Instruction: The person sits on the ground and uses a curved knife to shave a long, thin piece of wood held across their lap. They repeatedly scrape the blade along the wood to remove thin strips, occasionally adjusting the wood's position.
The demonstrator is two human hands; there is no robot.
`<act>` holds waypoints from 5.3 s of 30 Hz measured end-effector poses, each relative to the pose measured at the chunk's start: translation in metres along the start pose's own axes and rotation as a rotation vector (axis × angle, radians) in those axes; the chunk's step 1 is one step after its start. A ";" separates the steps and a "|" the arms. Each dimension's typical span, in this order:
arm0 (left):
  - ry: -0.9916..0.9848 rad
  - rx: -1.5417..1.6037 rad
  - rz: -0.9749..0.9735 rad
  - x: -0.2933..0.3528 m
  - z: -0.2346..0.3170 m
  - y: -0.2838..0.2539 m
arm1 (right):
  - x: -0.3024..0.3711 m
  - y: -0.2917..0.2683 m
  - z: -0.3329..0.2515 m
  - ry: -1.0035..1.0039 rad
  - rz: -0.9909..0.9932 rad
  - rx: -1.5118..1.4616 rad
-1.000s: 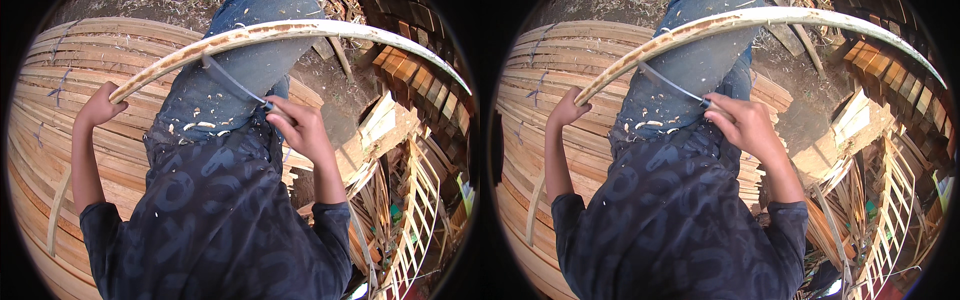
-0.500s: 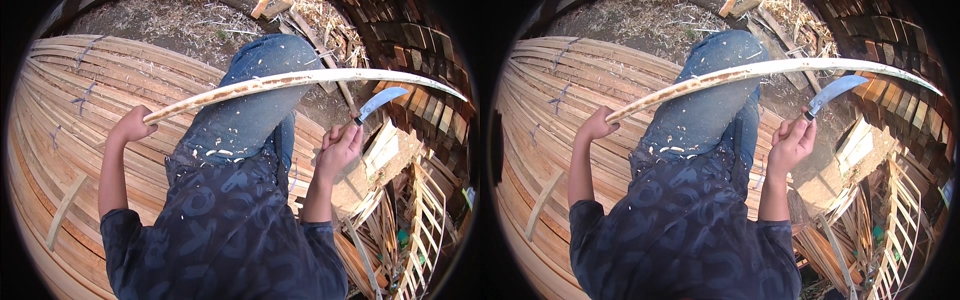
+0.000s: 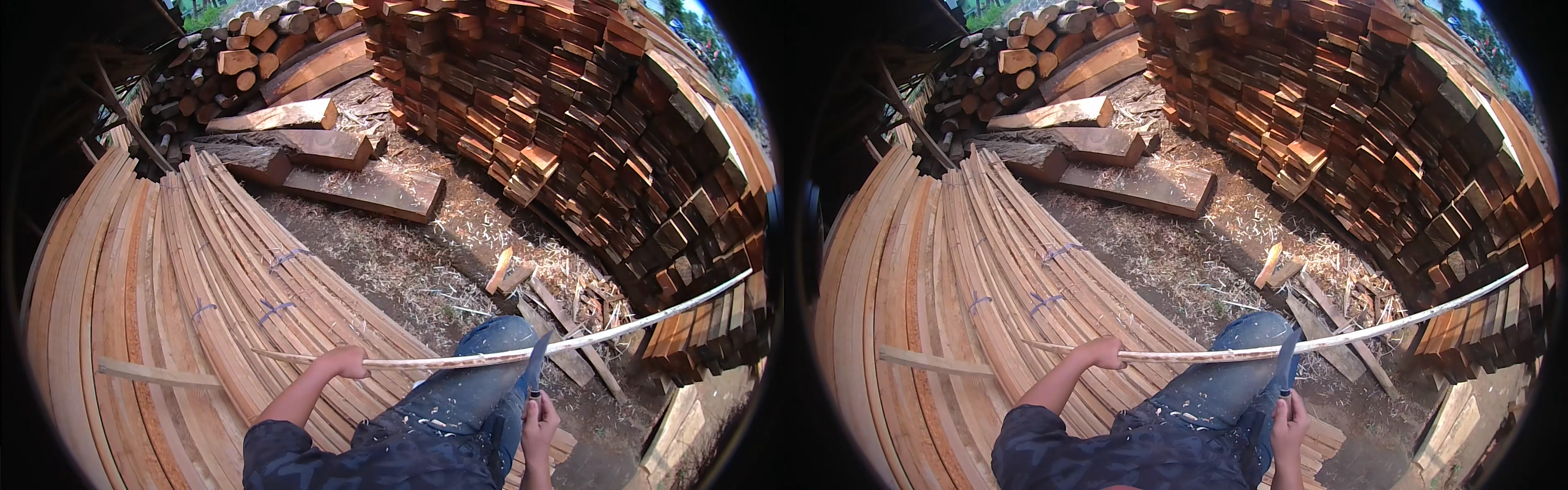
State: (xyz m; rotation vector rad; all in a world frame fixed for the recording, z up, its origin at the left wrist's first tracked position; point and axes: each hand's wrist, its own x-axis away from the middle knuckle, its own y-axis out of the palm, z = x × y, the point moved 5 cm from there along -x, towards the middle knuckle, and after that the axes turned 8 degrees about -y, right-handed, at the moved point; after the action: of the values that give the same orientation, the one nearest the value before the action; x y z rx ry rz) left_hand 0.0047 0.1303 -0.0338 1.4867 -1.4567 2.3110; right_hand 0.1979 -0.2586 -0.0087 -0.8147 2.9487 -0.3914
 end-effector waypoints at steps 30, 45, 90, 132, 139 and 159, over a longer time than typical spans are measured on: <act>-0.051 0.180 0.010 0.010 0.022 0.006 | -0.031 -0.048 0.001 0.092 0.042 -0.165; -0.055 0.126 -0.003 -0.008 0.022 0.008 | -0.009 0.011 -0.004 -0.091 -0.450 0.109; -0.073 0.180 0.119 0.000 0.024 0.014 | 0.003 0.007 -0.008 0.085 -0.357 0.174; -0.124 0.197 0.111 -0.004 0.032 0.024 | -0.035 -0.057 0.003 0.034 0.335 -0.244; -0.112 0.220 0.089 -0.003 0.027 0.020 | -0.034 -0.076 0.004 -0.019 0.273 -0.232; -0.100 0.148 0.096 -0.013 0.034 0.013 | -0.025 -0.036 0.022 0.074 0.002 -0.056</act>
State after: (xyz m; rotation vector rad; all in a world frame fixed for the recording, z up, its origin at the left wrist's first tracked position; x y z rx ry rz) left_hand 0.0292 0.1049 -0.0485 1.6257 -1.4380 2.4844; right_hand 0.2403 -0.2809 -0.0209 -0.8206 3.0414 -0.3485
